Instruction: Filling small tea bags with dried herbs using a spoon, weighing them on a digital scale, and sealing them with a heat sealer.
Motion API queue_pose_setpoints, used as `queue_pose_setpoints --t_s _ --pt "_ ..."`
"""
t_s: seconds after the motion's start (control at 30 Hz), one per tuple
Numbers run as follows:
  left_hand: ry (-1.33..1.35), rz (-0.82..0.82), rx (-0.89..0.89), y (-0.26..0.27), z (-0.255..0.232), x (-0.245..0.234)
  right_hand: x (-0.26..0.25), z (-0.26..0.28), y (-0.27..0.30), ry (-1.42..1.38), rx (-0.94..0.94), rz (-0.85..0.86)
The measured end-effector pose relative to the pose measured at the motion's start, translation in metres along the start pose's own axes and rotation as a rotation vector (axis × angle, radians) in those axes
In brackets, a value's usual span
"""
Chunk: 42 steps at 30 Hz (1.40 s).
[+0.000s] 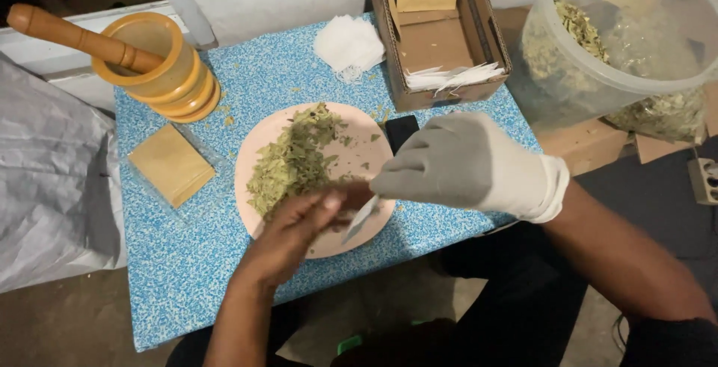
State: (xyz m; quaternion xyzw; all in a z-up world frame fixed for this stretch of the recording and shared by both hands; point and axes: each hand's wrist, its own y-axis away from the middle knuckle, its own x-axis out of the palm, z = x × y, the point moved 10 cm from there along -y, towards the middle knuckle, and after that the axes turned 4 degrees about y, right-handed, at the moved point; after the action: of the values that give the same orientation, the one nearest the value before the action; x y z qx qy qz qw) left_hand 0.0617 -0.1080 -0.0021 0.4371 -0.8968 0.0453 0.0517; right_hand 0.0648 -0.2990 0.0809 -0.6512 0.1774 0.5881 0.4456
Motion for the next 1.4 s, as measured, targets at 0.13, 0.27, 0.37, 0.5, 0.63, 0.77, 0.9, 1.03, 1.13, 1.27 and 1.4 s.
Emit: queue_pose_setpoints --t_s 0.13,0.27,0.37,0.5,0.63,0.77,0.9,1.03,1.13,1.27,1.4 --pt "0.371 0.138 -0.134 0.008 0.038 0.02 0.003 0.028 0.0 0.056 -0.15 -0.053" --pt "0.463 0.003 -0.109 0.005 0.067 0.002 0.002 0.049 0.006 0.116 -0.281 -0.092" --pt "0.413 -0.031 -0.086 -0.002 0.11 -0.023 -0.015 0.037 -0.008 -0.208 -0.109 -0.065" --pt "0.392 -0.163 -0.065 0.002 0.073 -0.041 -0.014 -0.004 0.014 -0.22 0.12 -0.045" --pt "0.328 -0.442 -0.013 0.012 0.066 -0.083 -0.005 -0.068 0.056 -0.093 0.578 0.08" --pt "0.391 -0.63 0.082 0.015 0.064 -0.108 0.004 -0.083 0.085 0.15 0.886 0.531" --pt "0.42 -0.683 0.105 0.014 0.058 -0.109 0.069 -0.139 0.146 0.218 0.915 0.615" --pt "0.435 -0.678 0.106 0.01 0.058 -0.102 0.095 -0.15 0.169 0.226 0.933 0.643" --pt "0.449 -0.687 0.124 0.01 0.069 -0.107 0.102 -0.156 0.174 0.224 0.919 0.62" --pt "0.506 -0.676 0.088 0.008 0.053 -0.094 0.075 -0.133 0.154 -0.069 0.949 0.447" --pt "0.473 -0.674 0.048 0.009 0.04 -0.087 0.035 -0.102 0.116 -0.218 0.803 0.31"
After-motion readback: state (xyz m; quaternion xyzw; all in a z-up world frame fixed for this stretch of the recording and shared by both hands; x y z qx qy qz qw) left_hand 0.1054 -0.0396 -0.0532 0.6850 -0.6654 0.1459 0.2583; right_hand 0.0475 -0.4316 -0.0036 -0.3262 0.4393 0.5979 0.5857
